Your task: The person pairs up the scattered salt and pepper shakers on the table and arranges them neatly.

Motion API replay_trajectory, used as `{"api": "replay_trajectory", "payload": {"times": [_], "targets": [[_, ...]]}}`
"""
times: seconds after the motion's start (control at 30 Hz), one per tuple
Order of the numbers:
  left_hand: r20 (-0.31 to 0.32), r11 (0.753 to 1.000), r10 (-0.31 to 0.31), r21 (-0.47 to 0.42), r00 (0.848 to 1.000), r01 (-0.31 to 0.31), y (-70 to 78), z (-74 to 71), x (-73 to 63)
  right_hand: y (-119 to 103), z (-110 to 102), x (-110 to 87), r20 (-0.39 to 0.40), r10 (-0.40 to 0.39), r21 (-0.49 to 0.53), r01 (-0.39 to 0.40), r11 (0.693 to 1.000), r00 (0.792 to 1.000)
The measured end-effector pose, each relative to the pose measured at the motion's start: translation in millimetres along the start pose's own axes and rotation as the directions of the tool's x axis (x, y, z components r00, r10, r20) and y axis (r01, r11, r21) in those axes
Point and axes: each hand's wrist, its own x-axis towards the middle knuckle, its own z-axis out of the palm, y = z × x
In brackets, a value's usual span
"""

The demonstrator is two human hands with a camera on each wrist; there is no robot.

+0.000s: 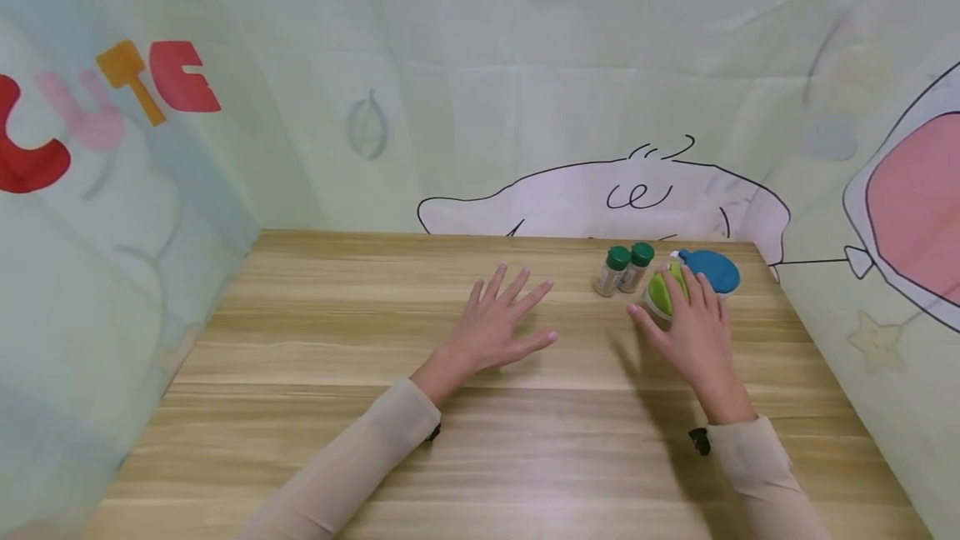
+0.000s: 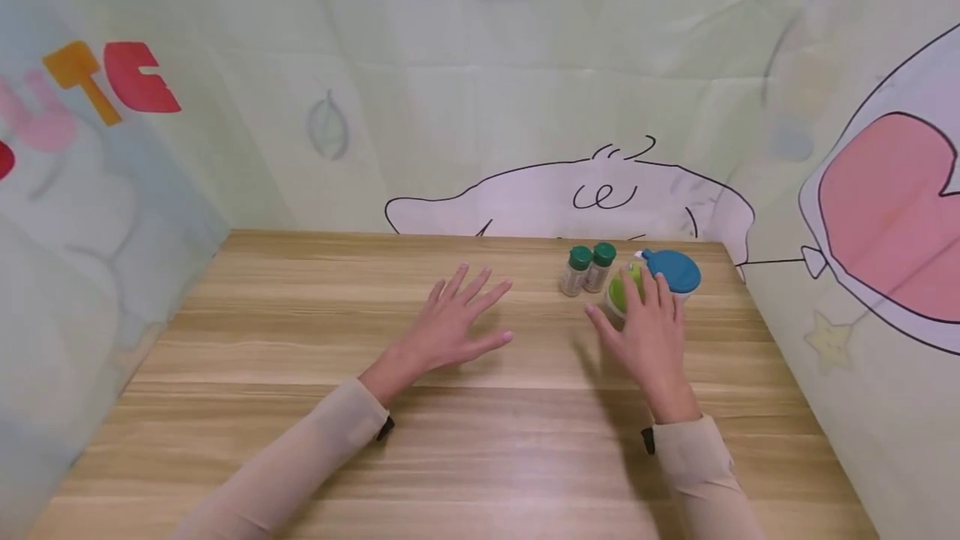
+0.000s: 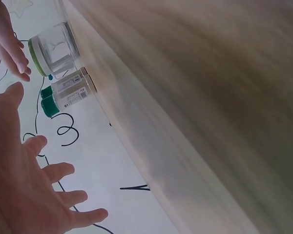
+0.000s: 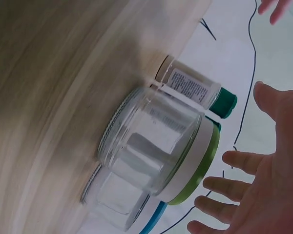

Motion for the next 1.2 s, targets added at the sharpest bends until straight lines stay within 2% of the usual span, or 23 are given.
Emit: {"api": "replay_trajectory", "payload": {"times": [0.43,0.77,1.03,1.2], "targets": [[0.012,1.0,-0.001,-0.026,1.0,0.001,9.7,2.6,6.6,9,0,0.8,-0.033,0.062,0.012,-0.062,0.998,0.998],[-0.035,0.998,-0.018,-0.06,0.999,0.016,10.8,-0.8,16.7,12,4,5.1,-0.059,0.092,0.021,-0.091,0.996,0.994],[-0.028,0.997,0.012,-0.069,1.0,-0.013,15.5,1.0,23.5,11,6,7.1,-0.05,0.127,0.021,-0.126,0.992,0.991],[-0.024,0.997,0.021,-0.07,1.0,-0.022,17.8,4.3,26.9,12,10,8.2,-0.064,0.106,0.015,-0.106,0.994,0.992]]}}
